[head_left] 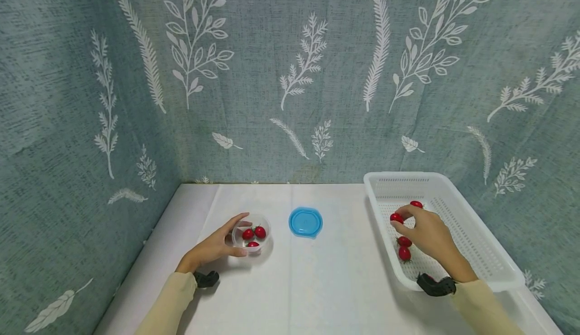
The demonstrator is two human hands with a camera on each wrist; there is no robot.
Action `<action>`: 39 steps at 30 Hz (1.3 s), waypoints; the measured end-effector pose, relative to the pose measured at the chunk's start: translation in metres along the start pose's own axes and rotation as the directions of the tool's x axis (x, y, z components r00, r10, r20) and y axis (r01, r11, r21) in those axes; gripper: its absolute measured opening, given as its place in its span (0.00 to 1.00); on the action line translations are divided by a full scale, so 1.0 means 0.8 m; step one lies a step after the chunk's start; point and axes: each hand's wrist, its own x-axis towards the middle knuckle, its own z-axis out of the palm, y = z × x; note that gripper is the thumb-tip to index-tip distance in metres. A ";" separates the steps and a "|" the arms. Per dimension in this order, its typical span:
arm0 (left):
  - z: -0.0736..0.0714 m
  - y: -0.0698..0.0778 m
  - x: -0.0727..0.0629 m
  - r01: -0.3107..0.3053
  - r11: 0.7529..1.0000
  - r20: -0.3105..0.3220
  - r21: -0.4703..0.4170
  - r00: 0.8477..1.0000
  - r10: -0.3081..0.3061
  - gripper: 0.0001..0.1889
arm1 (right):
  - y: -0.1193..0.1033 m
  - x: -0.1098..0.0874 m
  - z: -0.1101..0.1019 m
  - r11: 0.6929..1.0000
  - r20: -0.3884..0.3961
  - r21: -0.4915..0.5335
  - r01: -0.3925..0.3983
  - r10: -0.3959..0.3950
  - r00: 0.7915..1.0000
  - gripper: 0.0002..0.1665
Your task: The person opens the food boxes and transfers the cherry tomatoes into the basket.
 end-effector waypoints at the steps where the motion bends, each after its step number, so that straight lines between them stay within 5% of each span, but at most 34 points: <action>1: 0.000 0.000 0.000 0.000 1.000 0.001 0.001 1.000 0.000 0.53 | 0.002 -0.001 -0.001 1.000 0.002 -0.007 0.000 0.000 1.000 0.16; 17: -0.001 -0.003 -0.003 0.000 1.000 -0.013 0.016 1.000 0.000 0.53 | 0.013 -0.008 -0.012 1.000 0.019 -0.024 -0.004 0.005 1.000 0.21; 39: 0.000 -0.004 0.000 0.010 1.000 -0.011 0.013 1.000 -0.010 0.53 | -0.039 0.021 0.009 0.991 0.018 0.114 0.071 -0.074 0.997 0.16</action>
